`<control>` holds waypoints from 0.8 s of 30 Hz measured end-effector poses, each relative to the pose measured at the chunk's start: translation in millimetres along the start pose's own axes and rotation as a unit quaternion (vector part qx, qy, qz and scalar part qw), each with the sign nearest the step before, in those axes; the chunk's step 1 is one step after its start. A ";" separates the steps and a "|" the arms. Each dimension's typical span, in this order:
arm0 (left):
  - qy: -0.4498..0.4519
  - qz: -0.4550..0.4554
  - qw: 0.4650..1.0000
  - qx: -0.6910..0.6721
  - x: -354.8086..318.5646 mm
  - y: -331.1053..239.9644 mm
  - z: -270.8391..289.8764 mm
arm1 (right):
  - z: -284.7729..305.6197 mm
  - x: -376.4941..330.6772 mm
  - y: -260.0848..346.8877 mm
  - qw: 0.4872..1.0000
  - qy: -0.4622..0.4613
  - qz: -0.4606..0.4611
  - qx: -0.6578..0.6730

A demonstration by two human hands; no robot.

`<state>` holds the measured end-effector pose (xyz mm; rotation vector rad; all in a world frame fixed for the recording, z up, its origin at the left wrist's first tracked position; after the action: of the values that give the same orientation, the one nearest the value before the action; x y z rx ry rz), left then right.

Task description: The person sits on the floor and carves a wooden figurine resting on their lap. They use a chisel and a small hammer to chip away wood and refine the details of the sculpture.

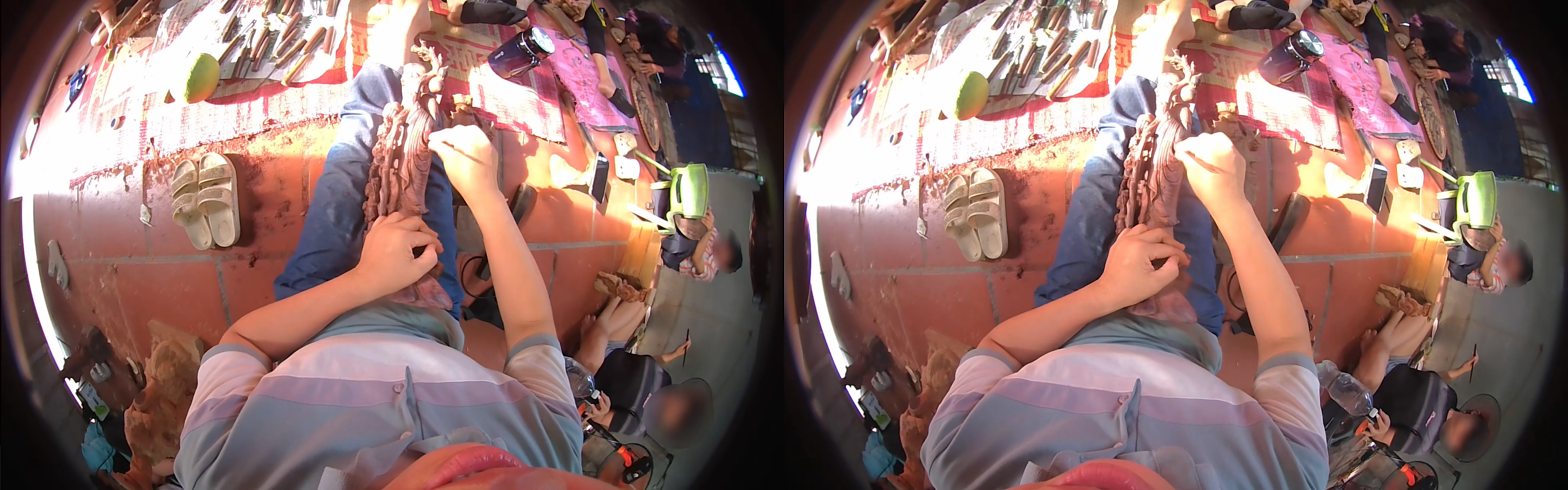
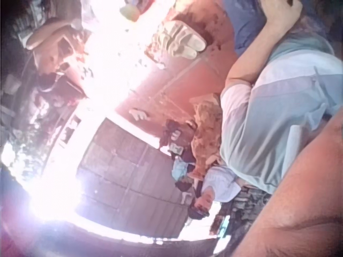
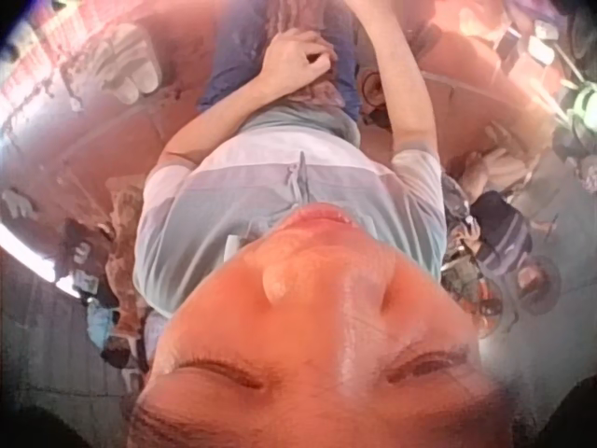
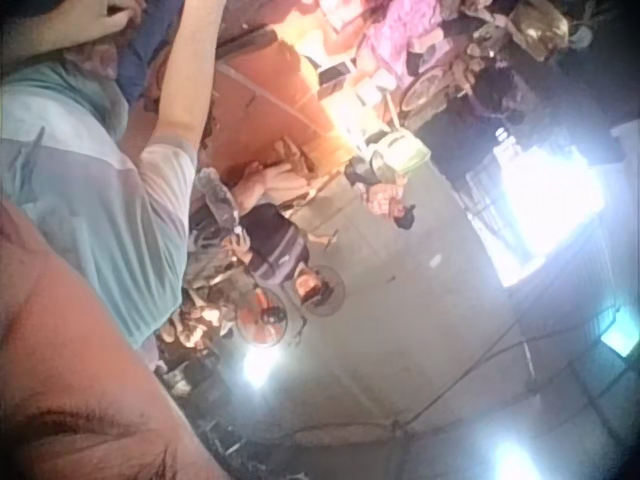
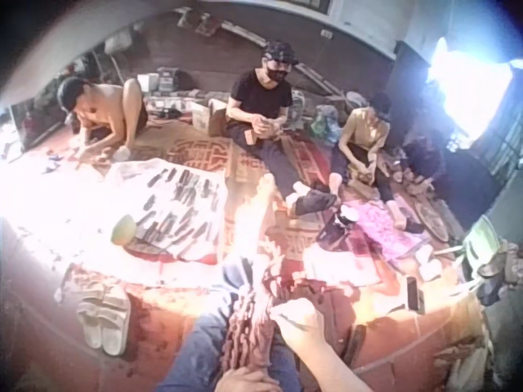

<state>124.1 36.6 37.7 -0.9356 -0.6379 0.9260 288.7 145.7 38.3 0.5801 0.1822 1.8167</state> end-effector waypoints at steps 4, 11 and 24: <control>0.006 0.012 1.000 -0.003 -0.8 -1.5 -1.1 | -3.1 -2.2 1.9 0.998 -0.044 0.014 -0.046; 0.005 0.009 1.000 -0.002 -0.9 0.3 1.5 | -0.7 9.2 -5.1 0.998 -0.054 0.028 -0.006; -0.002 0.004 1.000 0.000 -1.3 1.4 -2.7 | 0.3 -1.0 1.7 0.998 0.028 0.039 -0.045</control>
<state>125.1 34.7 35.1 -0.9376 -0.6387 0.9352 287.6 144.2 39.0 0.4800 0.1168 1.9066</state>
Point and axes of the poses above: each hand's wrist, its own x-axis towards the middle knuckle, its own z-axis out of the back of the hand, y = z × x, the point moved 2 cm from there along x, towards the middle knuckle, and after that the axes turned 3 degrees about x, right-handed, at the moved point
